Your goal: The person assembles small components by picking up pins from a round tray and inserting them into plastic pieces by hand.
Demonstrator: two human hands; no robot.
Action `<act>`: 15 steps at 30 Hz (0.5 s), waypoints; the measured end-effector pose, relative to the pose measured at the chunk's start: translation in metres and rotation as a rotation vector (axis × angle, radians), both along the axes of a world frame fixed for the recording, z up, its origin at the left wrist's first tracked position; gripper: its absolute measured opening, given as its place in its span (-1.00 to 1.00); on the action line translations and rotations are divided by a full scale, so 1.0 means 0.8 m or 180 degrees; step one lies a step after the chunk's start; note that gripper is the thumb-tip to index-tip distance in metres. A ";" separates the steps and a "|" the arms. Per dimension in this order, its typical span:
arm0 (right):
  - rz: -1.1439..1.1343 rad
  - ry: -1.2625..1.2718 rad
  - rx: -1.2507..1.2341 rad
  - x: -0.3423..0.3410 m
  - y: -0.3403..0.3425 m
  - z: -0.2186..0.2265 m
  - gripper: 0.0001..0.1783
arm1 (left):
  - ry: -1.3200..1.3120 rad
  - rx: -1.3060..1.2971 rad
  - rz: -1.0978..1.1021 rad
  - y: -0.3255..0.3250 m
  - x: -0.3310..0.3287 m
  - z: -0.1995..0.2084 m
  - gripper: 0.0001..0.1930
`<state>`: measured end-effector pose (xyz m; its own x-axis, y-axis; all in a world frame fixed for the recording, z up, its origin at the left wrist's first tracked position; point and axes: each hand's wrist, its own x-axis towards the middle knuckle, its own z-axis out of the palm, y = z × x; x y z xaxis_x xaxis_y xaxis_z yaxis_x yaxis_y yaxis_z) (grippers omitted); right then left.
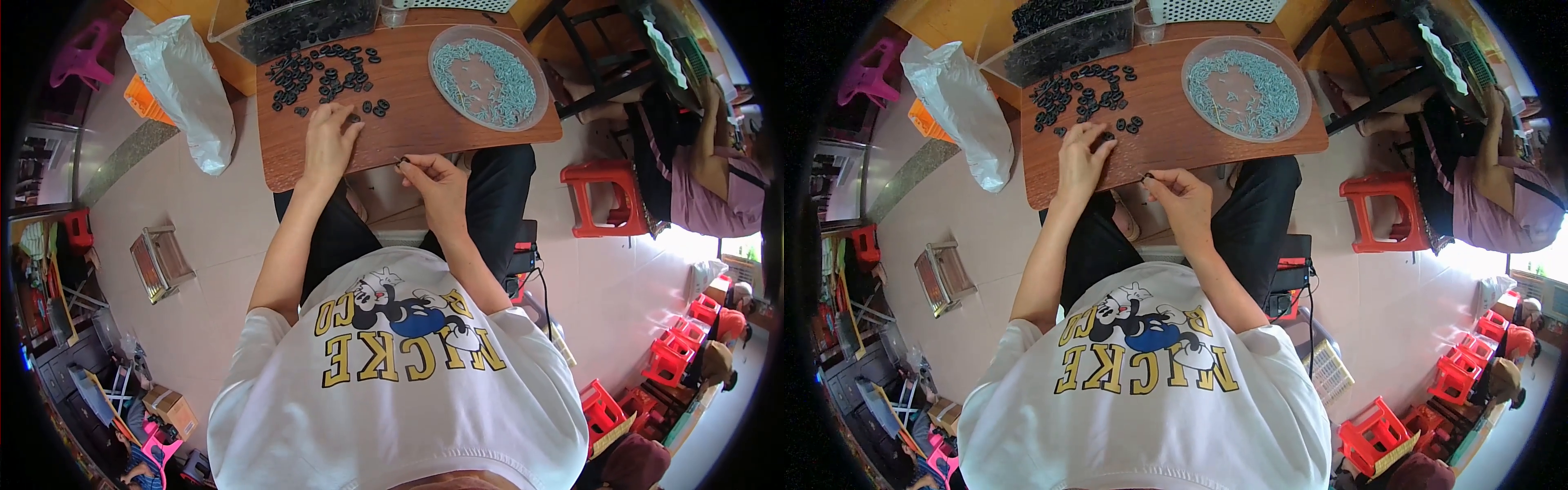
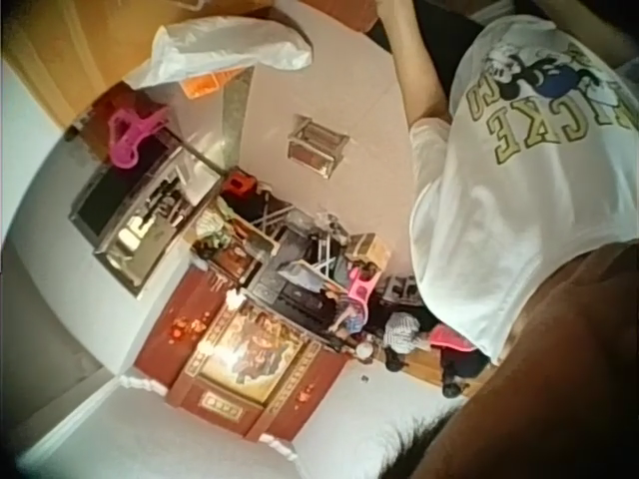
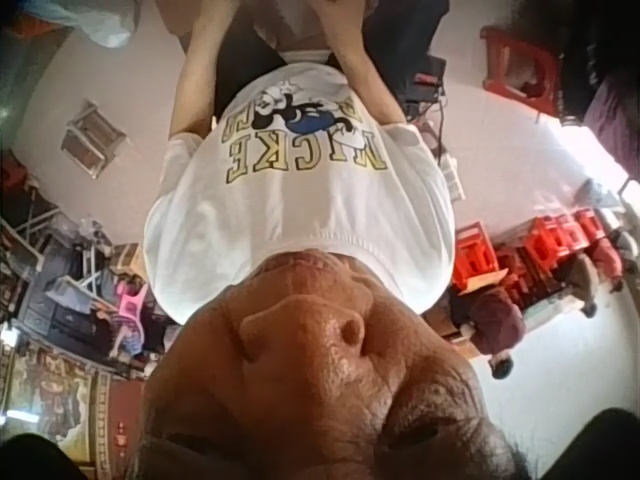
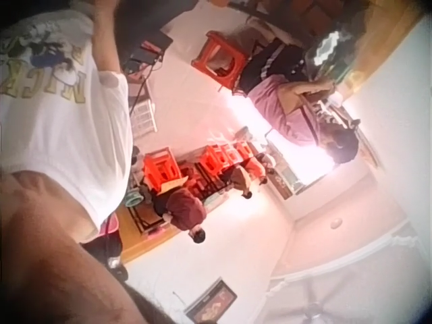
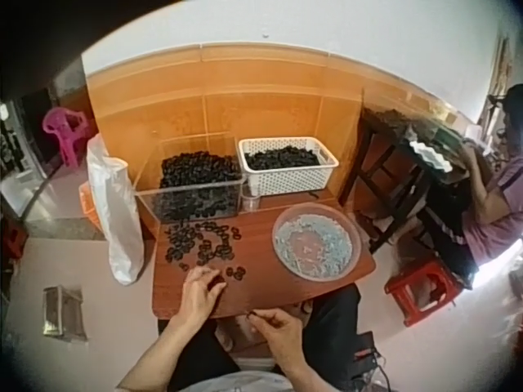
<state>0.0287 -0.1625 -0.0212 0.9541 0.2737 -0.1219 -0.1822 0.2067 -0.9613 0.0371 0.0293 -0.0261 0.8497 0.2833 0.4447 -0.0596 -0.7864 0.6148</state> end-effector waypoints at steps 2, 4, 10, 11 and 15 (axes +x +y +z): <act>0.0043 0.0032 0.0054 -0.002 0.000 0.001 -0.85 | 0.0083 0.0032 -0.0077 0.005 0.004 -0.011 -0.75; 0.0076 0.0070 0.0103 -0.001 -0.001 0.000 -0.85 | 0.0205 0.0004 -0.0154 0.006 0.006 -0.017 -0.80; 0.0088 0.0296 0.0478 0.012 0.002 0.003 -0.84 | -0.0310 0.0089 -0.0072 0.017 -0.005 -0.021 -0.82; 0.0170 0.0283 0.0390 0.015 0.004 0.007 -0.84 | -0.0316 0.0095 -0.0063 0.018 -0.006 -0.020 -0.82; 0.0411 0.0204 0.0262 0.026 0.017 0.028 -0.84 | 0.0502 -0.3116 0.0070 0.015 -0.017 0.005 -0.80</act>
<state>0.0498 -0.1492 0.0010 0.9013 0.4052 -0.1534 -0.2726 0.2552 -0.9277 0.0234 0.0411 -0.0225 0.8692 0.4817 -0.1115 0.0872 0.0727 0.9935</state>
